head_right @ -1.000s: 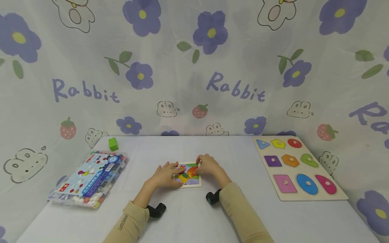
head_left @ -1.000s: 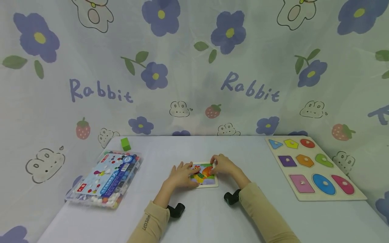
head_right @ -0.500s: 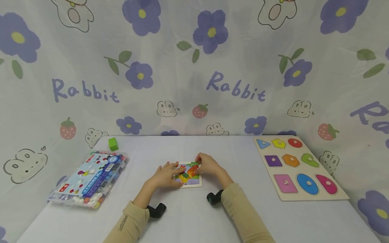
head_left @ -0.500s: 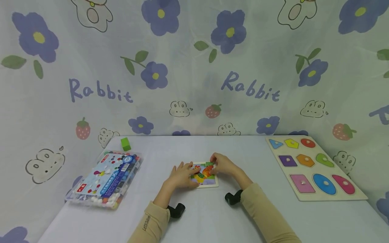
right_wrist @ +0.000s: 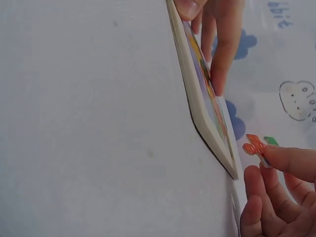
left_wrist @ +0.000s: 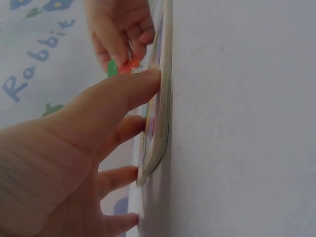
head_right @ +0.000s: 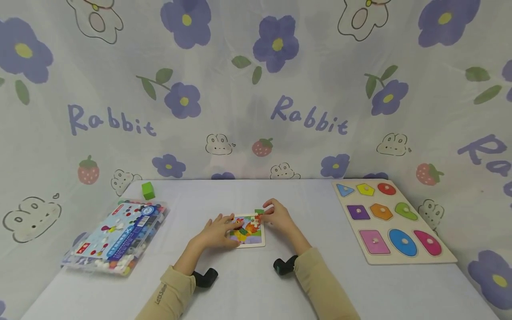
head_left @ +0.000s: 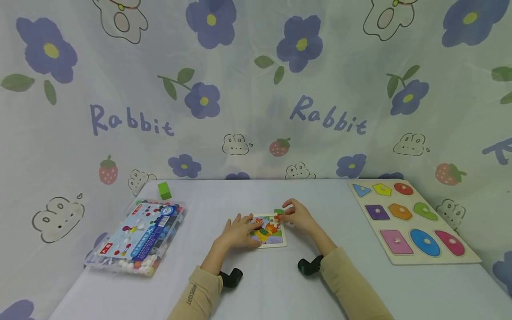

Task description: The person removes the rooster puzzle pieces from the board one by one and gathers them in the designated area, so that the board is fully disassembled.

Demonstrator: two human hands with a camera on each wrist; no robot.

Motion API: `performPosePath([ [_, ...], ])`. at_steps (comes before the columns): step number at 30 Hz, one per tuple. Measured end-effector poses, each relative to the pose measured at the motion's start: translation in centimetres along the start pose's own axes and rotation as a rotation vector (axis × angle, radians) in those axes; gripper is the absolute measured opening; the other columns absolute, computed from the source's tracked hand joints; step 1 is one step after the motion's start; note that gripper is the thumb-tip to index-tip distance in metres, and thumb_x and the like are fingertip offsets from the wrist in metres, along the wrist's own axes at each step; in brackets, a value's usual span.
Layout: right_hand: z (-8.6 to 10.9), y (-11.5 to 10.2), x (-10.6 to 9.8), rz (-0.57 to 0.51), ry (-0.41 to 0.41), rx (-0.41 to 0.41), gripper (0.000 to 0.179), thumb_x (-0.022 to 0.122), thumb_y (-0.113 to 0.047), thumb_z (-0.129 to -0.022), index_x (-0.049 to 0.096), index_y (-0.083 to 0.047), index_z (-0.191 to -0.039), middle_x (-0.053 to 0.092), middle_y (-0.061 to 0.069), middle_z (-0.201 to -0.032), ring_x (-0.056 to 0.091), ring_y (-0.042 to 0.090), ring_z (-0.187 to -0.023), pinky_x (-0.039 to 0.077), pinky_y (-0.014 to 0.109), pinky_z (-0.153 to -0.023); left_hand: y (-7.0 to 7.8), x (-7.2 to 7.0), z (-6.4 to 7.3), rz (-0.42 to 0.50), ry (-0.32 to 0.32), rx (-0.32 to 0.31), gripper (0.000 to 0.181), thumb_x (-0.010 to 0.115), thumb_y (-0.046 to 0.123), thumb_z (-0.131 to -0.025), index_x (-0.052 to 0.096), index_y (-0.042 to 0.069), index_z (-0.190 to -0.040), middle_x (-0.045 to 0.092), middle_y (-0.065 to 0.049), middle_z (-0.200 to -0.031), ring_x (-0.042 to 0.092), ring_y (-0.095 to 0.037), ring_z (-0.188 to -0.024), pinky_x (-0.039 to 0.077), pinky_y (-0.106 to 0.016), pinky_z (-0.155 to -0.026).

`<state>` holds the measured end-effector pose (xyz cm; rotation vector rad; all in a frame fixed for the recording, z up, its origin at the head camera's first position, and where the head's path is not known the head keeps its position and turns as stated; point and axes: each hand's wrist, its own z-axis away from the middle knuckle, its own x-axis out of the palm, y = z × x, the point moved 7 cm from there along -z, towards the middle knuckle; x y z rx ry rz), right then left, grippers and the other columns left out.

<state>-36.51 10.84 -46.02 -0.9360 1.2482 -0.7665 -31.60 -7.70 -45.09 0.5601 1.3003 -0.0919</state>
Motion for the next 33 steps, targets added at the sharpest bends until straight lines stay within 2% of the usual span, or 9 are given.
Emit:
performPosePath([
  [5,0.7,0.9,-1.5,-0.048,0.074,0.033,0.027,0.069,-0.010,-0.080,0.056,-0.004,-0.103,0.061,0.011,-0.092,0.056,0.016,-0.072,0.046,0.027,-0.060,0.1,-0.1,0.3,0.023,0.008,0.007,0.061,0.068,0.041,-0.079,0.050,0.023,-0.135,0.031,-0.014,-0.147,0.019,-0.049,-0.133,0.012,-0.067,-0.101],
  [10,1.1,1.7,-2.7,-0.073,0.108,0.019,0.027,0.069,-0.010,-0.081,0.057,-0.002,-0.104,0.062,0.011,-0.089,0.055,0.015,-0.070,0.045,0.027,-0.060,0.2,-0.3,0.5,0.035,0.009,0.004,0.060,0.068,0.040,-0.080,0.050,0.022,-0.134,0.031,-0.014,-0.147,0.018,-0.049,-0.133,0.012,-0.068,-0.101],
  [19,2.2,2.6,-4.8,-0.025,0.165,0.031,0.027,0.068,-0.010,-0.082,0.058,-0.002,-0.105,0.064,0.013,-0.091,0.056,0.013,-0.073,0.046,0.025,-0.059,0.4,-0.2,0.5,0.024,0.001,0.019,0.060,0.067,0.040,-0.080,0.049,0.022,-0.135,0.030,-0.015,-0.147,0.019,-0.049,-0.133,0.012,-0.068,-0.101],
  [26,2.9,3.6,-6.5,-0.042,0.200,0.062,0.029,0.067,-0.009,-0.082,0.058,0.000,-0.108,0.063,0.013,-0.089,0.059,0.013,-0.071,0.046,0.026,-0.059,0.3,0.0,0.4,0.019,-0.001,0.020,0.061,0.067,0.040,-0.080,0.048,0.023,-0.135,0.030,-0.014,-0.148,0.018,-0.049,-0.134,0.012,-0.068,-0.101],
  [33,3.2,4.2,-8.4,-0.012,0.231,0.087,0.032,0.065,-0.010,-0.084,0.057,0.002,-0.112,0.062,0.013,-0.092,0.056,0.010,-0.071,0.045,0.025,-0.060,0.3,0.0,0.4,0.025,0.001,0.017,0.061,0.067,0.040,-0.080,0.048,0.023,-0.136,0.029,-0.013,-0.148,0.017,-0.049,-0.134,0.011,-0.067,-0.102],
])
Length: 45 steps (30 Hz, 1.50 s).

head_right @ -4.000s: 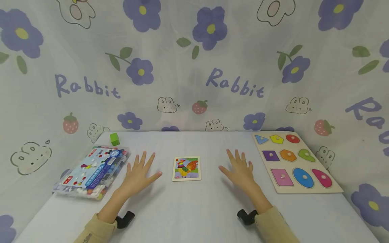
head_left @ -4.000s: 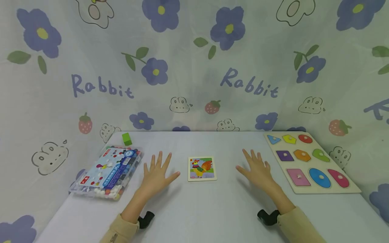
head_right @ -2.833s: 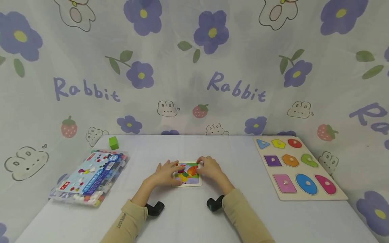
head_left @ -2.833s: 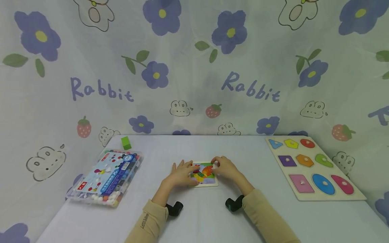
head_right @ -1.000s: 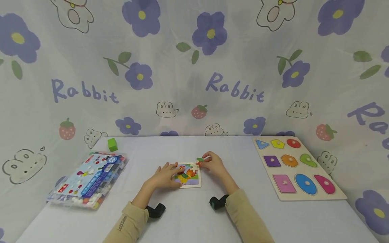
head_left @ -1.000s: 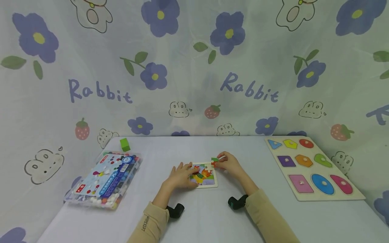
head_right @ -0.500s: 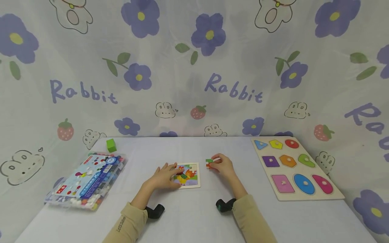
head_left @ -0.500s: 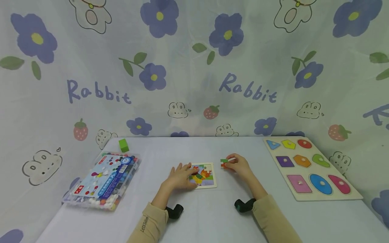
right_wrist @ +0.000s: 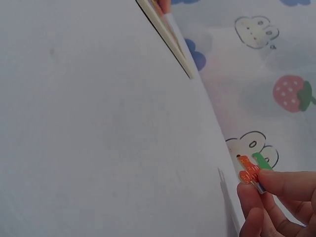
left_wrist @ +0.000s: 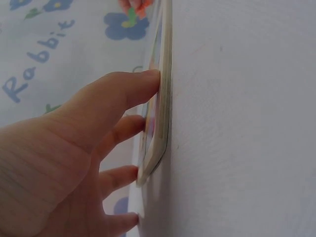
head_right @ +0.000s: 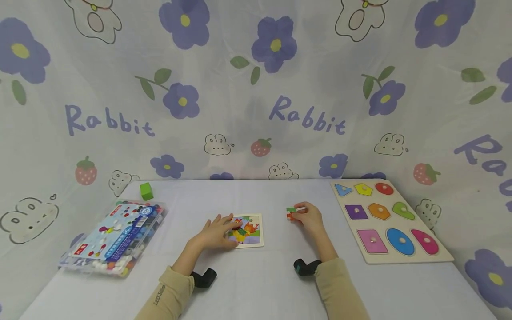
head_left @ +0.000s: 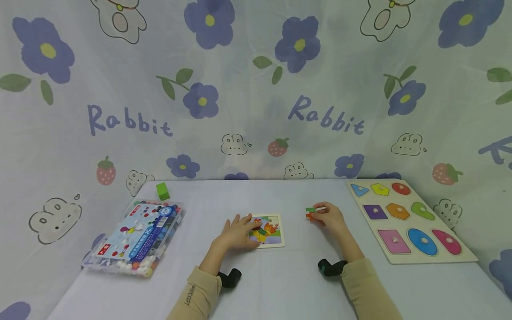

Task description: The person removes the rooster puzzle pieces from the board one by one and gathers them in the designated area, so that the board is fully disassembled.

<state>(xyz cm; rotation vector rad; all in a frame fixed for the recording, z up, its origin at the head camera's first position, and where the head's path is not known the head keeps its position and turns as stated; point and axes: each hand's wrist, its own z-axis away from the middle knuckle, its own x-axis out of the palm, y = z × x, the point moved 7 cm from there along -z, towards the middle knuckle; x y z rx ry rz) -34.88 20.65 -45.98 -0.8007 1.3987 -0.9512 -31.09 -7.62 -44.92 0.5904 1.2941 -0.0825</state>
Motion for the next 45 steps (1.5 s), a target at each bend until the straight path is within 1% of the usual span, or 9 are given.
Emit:
performPosePath([
  [8,0.0,0.5,-1.8,0.001,0.031,0.042,0.033,0.063,-0.008,-0.085,0.055,0.004,-0.115,0.062,0.015,-0.095,0.055,0.009,-0.069,0.044,0.023,-0.057,0.1,-0.1,0.1,0.008,-0.005,-0.002,0.060,0.067,0.039,-0.080,0.049,0.022,-0.135,0.029,-0.014,-0.148,0.017,-0.049,-0.134,0.010,-0.067,-0.102],
  [15,0.0,1.3,-3.0,0.030,0.056,0.045,0.037,0.062,-0.009,-0.086,0.053,0.006,-0.118,0.063,0.021,-0.099,0.054,0.005,-0.067,0.043,0.023,-0.056,0.0,0.0,0.0,-0.001,-0.004,0.001,0.060,0.066,0.040,-0.081,0.048,0.022,-0.135,0.029,-0.014,-0.148,0.017,-0.049,-0.134,0.011,-0.067,-0.102],
  [22,0.0,1.8,-4.3,0.046,0.085,0.071,0.040,0.063,-0.012,-0.085,0.051,0.004,-0.120,0.064,0.017,-0.096,0.054,0.004,-0.066,0.043,0.023,-0.057,0.1,0.0,0.0,-0.001,-0.005,0.003,0.060,0.067,0.040,-0.080,0.049,0.022,-0.135,0.030,-0.014,-0.148,0.018,-0.049,-0.134,0.011,-0.067,-0.101],
  [27,0.1,2.2,-5.3,0.058,0.120,0.098,0.042,0.063,-0.013,-0.085,0.050,0.004,-0.120,0.064,0.020,-0.098,0.054,0.006,-0.066,0.043,0.023,-0.057,0.0,0.0,0.0,0.003,-0.005,0.007,0.060,0.066,0.040,-0.081,0.048,0.022,-0.136,0.029,-0.014,-0.149,0.017,-0.048,-0.134,0.011,-0.067,-0.102],
  [30,0.3,2.5,-5.7,0.068,0.139,0.123,0.042,0.063,-0.014,-0.084,0.049,0.005,-0.119,0.063,0.022,-0.099,0.054,0.008,-0.067,0.043,0.023,-0.057,-0.1,0.0,0.1,0.012,-0.005,0.009,0.061,0.066,0.040,-0.081,0.048,0.022,-0.136,0.028,-0.014,-0.149,0.016,-0.049,-0.134,0.010,-0.067,-0.102],
  [34,0.4,2.6,-6.4,0.093,0.166,0.131,0.039,0.064,-0.013,-0.083,0.052,0.007,-0.114,0.062,0.022,-0.096,0.053,0.009,-0.064,0.043,0.023,-0.055,0.0,0.0,0.0,0.016,-0.002,0.009,0.061,0.066,0.040,-0.081,0.048,0.022,-0.136,0.028,-0.014,-0.149,0.016,-0.048,-0.134,0.010,-0.067,-0.102],
  [36,0.5,2.6,-6.7,0.116,0.183,0.130,0.037,0.065,-0.013,-0.083,0.054,0.007,-0.112,0.062,0.023,-0.097,0.054,0.009,-0.064,0.043,0.023,-0.055,0.1,0.0,0.0,0.014,0.001,0.010,0.061,0.066,0.040,-0.081,0.048,0.022,-0.136,0.028,-0.014,-0.149,0.016,-0.049,-0.134,0.011,-0.067,-0.102],
  [41,0.8,2.6,-7.2,0.153,0.202,0.124,0.036,0.066,-0.012,-0.082,0.056,0.007,-0.111,0.062,0.025,-0.101,0.057,0.014,-0.070,0.043,0.023,-0.055,0.0,0.0,0.1,0.014,0.000,0.004,0.061,0.067,0.040,-0.080,0.049,0.022,-0.135,0.029,-0.014,-0.148,0.017,-0.049,-0.134,0.011,-0.067,-0.102],
  [45,0.8,2.6,-7.4,0.159,0.205,0.116,0.035,0.065,-0.012,-0.083,0.057,0.007,-0.111,0.065,0.022,-0.094,0.057,0.012,-0.068,0.043,0.022,-0.055,-0.1,0.1,0.1,0.013,-0.002,0.000,0.061,0.067,0.040,-0.080,0.048,0.023,-0.135,0.029,-0.013,-0.149,0.017,-0.049,-0.134,0.011,-0.067,-0.102],
])
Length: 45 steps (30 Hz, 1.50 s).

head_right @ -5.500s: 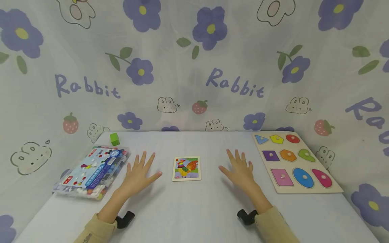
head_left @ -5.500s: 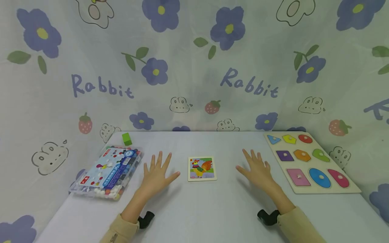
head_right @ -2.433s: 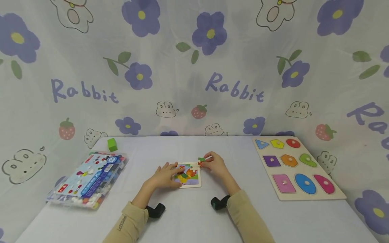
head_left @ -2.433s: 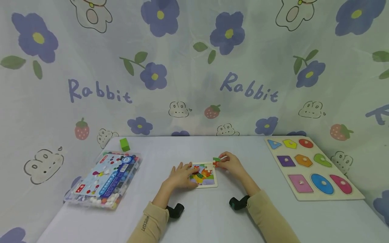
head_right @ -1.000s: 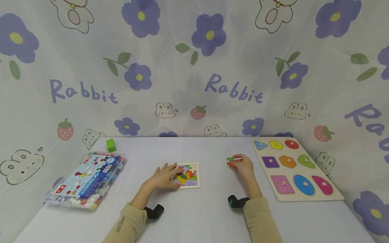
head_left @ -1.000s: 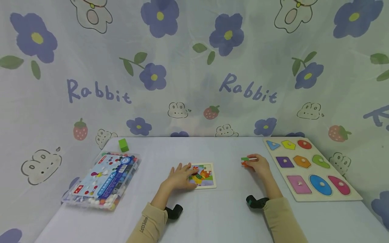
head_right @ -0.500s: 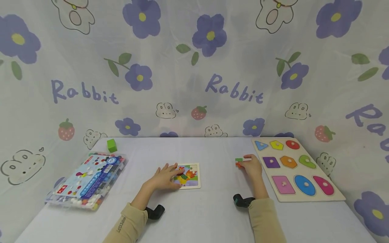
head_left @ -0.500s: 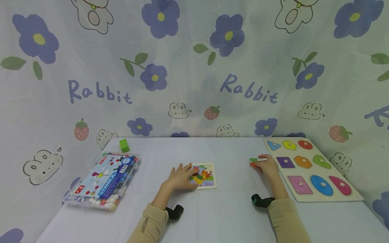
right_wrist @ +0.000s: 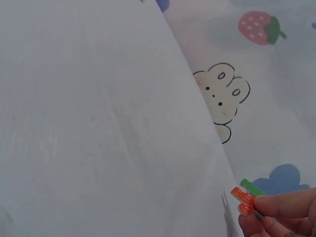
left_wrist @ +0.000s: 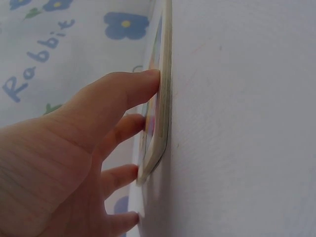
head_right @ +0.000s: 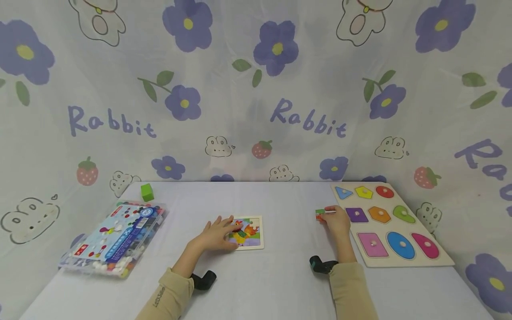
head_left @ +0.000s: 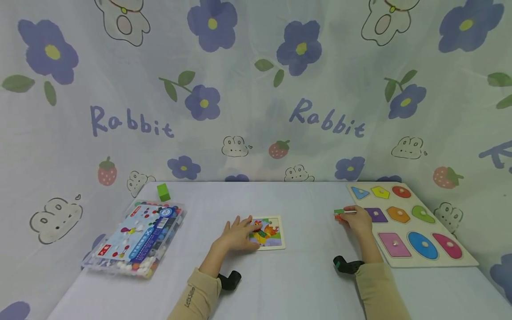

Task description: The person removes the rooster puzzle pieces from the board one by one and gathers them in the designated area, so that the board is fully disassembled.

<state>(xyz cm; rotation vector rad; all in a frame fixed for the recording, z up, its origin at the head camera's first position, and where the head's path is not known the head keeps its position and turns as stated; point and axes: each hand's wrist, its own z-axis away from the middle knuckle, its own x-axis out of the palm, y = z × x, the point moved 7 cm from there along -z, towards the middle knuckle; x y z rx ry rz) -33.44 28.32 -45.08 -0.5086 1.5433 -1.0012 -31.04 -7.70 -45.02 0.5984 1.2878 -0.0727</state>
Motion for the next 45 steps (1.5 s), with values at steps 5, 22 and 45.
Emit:
performPosePath([
  [5,0.0,0.0,-0.3,0.062,0.017,-0.035,0.033,0.064,-0.013,-0.083,0.059,0.008,-0.109,0.066,0.020,-0.089,0.058,0.017,-0.069,0.042,0.023,-0.055,-0.1,0.2,0.0,0.006,-0.009,-0.001,0.061,0.066,0.040,-0.081,0.048,0.023,-0.136,0.028,-0.013,-0.149,0.016,-0.048,-0.134,0.010,-0.067,-0.102],
  [22,0.0,0.1,-0.6,0.273,0.097,-0.044,0.027,0.063,-0.013,-0.081,0.063,0.005,-0.100,0.064,0.025,-0.096,0.059,0.036,-0.081,0.041,0.036,-0.059,0.2,0.0,0.0,-0.011,-0.009,0.007,0.061,0.066,0.040,-0.081,0.048,0.021,-0.136,0.029,-0.014,-0.148,0.017,-0.049,-0.134,0.011,-0.067,-0.102],
  [45,0.3,-2.5,0.7,0.036,0.210,-0.178,0.022,0.063,-0.013,-0.085,0.066,0.000,-0.102,0.066,0.018,-0.095,0.065,0.028,-0.072,0.043,0.023,-0.054,0.3,-0.3,0.2,-0.009,0.009,0.011,0.063,0.067,0.039,-0.080,0.047,0.020,-0.136,0.030,-0.015,-0.147,0.019,-0.049,-0.133,0.012,-0.068,-0.101],
])
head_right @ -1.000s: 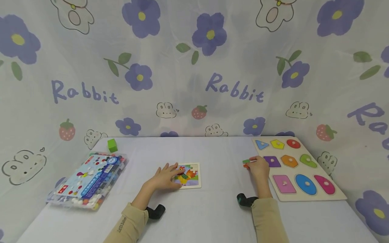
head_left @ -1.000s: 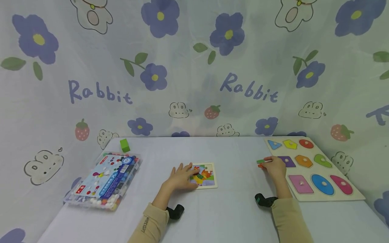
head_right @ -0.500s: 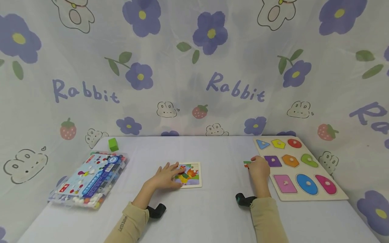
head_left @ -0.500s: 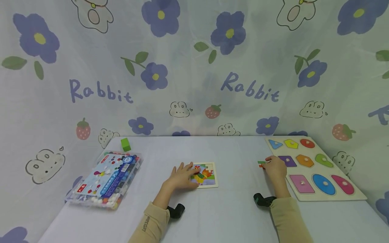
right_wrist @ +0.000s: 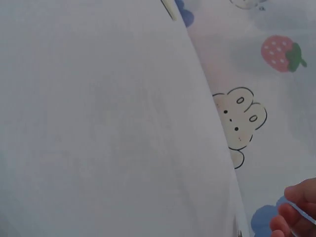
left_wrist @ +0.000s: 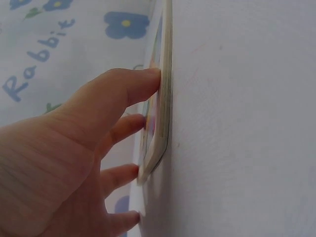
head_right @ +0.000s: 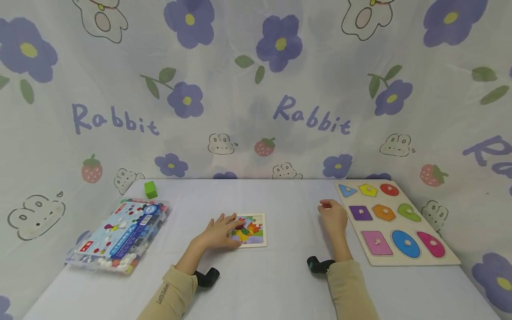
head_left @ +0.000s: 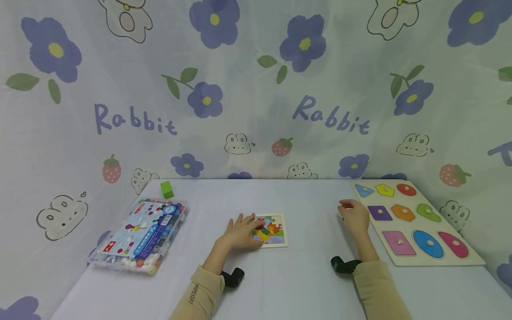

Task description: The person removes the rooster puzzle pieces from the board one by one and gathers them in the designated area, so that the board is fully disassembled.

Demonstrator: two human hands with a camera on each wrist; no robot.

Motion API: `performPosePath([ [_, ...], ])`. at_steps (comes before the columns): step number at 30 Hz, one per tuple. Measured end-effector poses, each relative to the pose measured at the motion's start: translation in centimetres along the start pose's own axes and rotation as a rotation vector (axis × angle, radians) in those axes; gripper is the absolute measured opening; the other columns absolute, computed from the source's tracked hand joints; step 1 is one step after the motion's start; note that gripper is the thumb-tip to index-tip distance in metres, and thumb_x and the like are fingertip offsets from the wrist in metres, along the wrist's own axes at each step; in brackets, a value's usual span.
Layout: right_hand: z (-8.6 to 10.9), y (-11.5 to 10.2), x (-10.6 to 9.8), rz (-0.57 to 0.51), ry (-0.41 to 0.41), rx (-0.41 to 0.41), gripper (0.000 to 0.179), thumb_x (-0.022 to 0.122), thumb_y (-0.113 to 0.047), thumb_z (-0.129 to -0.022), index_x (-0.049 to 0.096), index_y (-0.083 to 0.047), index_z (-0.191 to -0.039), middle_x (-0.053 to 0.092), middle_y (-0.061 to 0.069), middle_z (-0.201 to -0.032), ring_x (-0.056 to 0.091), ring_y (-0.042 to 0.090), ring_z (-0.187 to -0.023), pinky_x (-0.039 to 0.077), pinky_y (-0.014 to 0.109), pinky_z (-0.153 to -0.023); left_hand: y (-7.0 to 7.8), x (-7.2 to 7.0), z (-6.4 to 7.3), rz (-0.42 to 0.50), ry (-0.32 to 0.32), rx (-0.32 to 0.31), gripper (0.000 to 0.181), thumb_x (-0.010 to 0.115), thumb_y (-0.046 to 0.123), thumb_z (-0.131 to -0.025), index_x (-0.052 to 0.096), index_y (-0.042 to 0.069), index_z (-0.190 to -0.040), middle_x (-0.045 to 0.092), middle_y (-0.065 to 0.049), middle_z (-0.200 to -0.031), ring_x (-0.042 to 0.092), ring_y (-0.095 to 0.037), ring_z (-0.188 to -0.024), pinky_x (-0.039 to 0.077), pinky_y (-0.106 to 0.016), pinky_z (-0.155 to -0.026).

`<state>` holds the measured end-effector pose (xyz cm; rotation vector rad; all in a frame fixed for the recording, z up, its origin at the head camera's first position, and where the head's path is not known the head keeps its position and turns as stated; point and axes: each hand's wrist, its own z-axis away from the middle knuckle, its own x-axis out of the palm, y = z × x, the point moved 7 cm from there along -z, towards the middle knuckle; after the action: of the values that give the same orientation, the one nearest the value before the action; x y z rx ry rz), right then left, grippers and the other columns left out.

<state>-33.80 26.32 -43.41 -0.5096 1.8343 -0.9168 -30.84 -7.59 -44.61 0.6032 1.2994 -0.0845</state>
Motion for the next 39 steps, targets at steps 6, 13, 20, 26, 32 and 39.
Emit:
performPosePath([
  [6,0.3,-0.6,1.4,-0.141,-0.066,0.016,0.024,0.063,-0.012,-0.085,0.065,0.000,-0.106,0.066,0.018,-0.100,0.060,0.017,-0.078,0.043,0.017,-0.060,0.0,0.0,-0.1,-0.003,0.009,-0.004,0.063,0.068,0.039,-0.079,0.048,0.020,-0.135,0.030,-0.015,-0.147,0.020,-0.049,-0.133,0.013,-0.068,-0.101],
  [13,0.8,-1.0,3.6,-0.319,-0.227,0.094,0.030,0.061,-0.012,-0.088,0.060,0.003,-0.114,0.063,0.016,-0.102,0.057,0.002,-0.071,0.049,0.018,-0.063,-0.2,0.2,-0.2,-0.014,0.012,-0.014,0.062,0.069,0.039,-0.079,0.048,0.021,-0.135,0.031,-0.014,-0.147,0.020,-0.049,-0.133,0.013,-0.068,-0.101],
  [20,1.4,-2.3,4.8,-0.398,-0.291,0.094,0.032,0.061,-0.007,-0.087,0.058,0.007,-0.116,0.063,0.017,-0.103,0.057,-0.001,-0.075,0.050,0.019,-0.066,0.0,0.1,-0.2,-0.010,0.013,-0.015,0.064,0.069,0.038,-0.079,0.047,0.019,-0.135,0.031,-0.014,-0.147,0.020,-0.049,-0.133,0.013,-0.068,-0.101],
  [26,1.8,-2.8,5.9,-0.408,-0.312,0.092,0.031,0.062,-0.005,-0.085,0.059,0.005,-0.115,0.063,0.017,-0.104,0.058,0.000,-0.077,0.049,0.020,-0.066,-0.2,0.1,-0.3,0.039,0.028,-0.044,0.078,0.072,0.039,-0.075,0.039,0.007,-0.138,0.034,-0.016,-0.145,0.020,-0.046,-0.134,0.011,-0.066,-0.103],
  [32,2.2,-3.5,6.9,-0.414,-0.336,0.078,0.031,0.062,-0.005,-0.085,0.060,0.006,-0.114,0.063,0.017,-0.103,0.059,0.005,-0.080,0.050,0.023,-0.067,-0.3,0.1,-0.3,0.044,0.031,-0.048,0.081,0.073,0.041,-0.074,0.038,0.004,-0.138,0.035,-0.016,-0.144,0.022,-0.045,-0.134,0.011,-0.065,-0.103],
  [39,2.8,-5.0,8.7,-0.383,-0.368,0.045,0.029,0.063,-0.007,-0.084,0.062,0.002,-0.112,0.064,0.016,-0.103,0.060,0.015,-0.086,0.051,0.026,-0.069,-0.5,0.1,-0.4,0.022,0.025,-0.057,0.080,0.071,0.042,-0.075,0.039,0.006,-0.138,0.033,-0.014,-0.146,0.021,-0.045,-0.134,0.012,-0.065,-0.103],
])
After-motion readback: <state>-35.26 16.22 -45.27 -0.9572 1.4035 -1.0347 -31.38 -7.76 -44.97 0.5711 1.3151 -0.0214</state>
